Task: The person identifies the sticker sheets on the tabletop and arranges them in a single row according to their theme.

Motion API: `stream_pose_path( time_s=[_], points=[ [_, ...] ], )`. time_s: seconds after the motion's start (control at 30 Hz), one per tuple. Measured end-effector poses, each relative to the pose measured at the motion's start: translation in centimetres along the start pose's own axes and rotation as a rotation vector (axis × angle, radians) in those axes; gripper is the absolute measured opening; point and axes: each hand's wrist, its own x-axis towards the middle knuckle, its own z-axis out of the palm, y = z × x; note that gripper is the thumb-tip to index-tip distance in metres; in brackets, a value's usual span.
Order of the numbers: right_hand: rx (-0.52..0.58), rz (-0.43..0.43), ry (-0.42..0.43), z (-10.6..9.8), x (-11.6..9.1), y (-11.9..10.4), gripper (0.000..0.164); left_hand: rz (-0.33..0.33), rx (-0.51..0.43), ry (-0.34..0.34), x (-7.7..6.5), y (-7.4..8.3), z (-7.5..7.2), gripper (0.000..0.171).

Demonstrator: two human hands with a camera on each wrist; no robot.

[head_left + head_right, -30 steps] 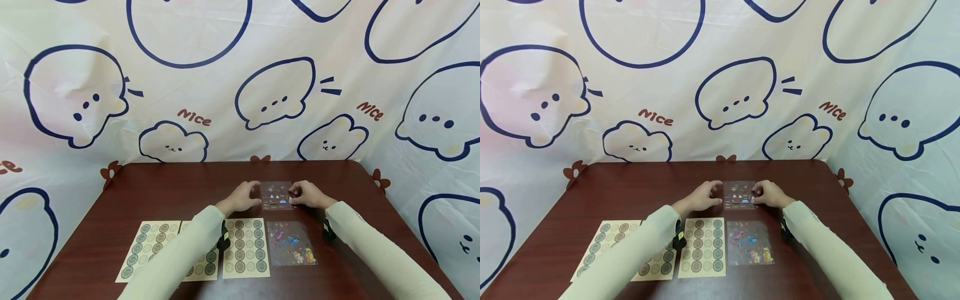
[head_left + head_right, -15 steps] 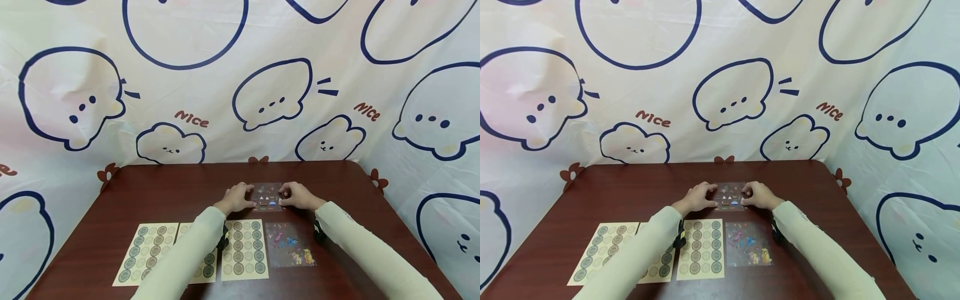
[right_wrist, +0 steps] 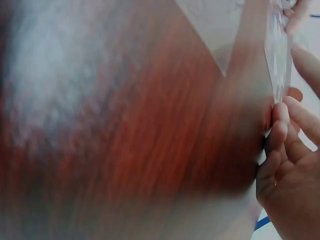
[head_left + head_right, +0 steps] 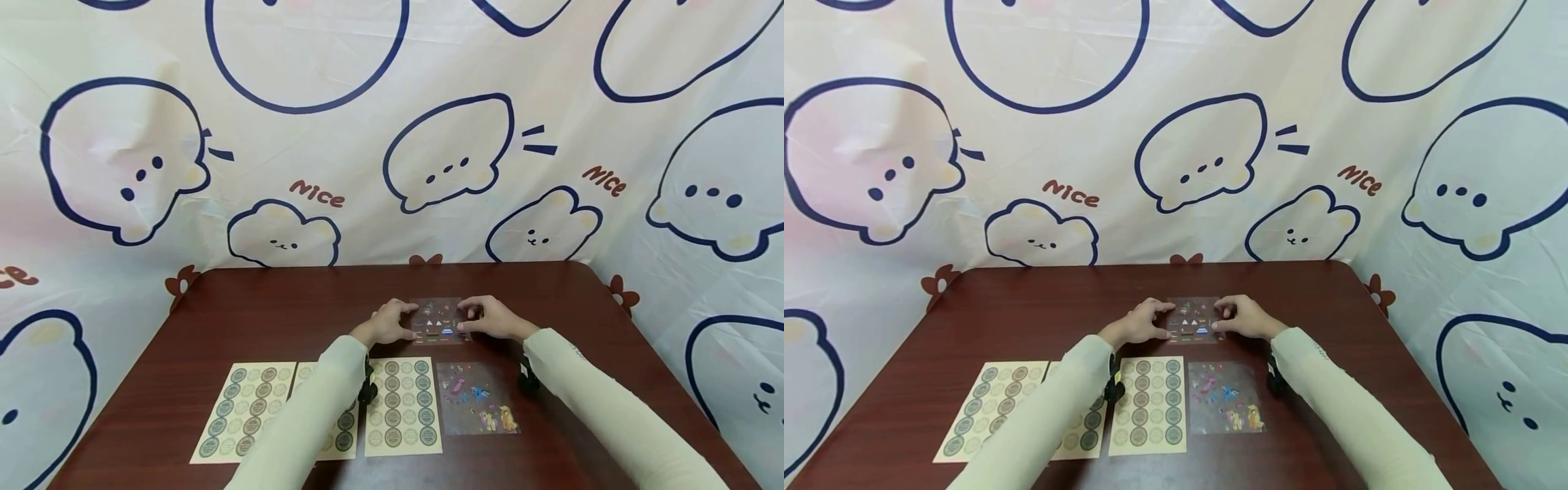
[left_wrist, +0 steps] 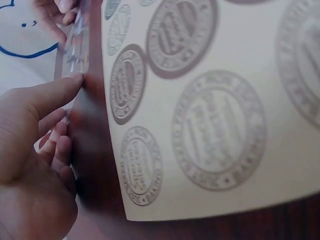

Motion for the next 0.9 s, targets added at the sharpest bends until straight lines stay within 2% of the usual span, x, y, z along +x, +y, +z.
stream_pose_path(
  time_s=[0.1,0.33,0.57,0.9],
  points=[
    [0.043,0.012,-0.008,-0.35,0.09,0.67,0.056,-0.003,-0.04,-0.008,0.09,-0.1,0.05,0.067],
    [0.037,0.033,-0.036,-0.54,-0.15,0.77,0.067,-0.02,-0.12,-0.012,-0.12,0.16,0.21,0.07],
    [0.018,-0.006,-0.056,-0.29,-0.18,0.5,0.071,-0.032,-0.084,0.004,-0.19,0.24,0.29,0.07],
    [0.002,0.011,-0.053,-0.11,-0.03,0.2,0.074,-0.036,-0.061,0.004,-0.28,0.19,0.09,0.07]
  ],
)
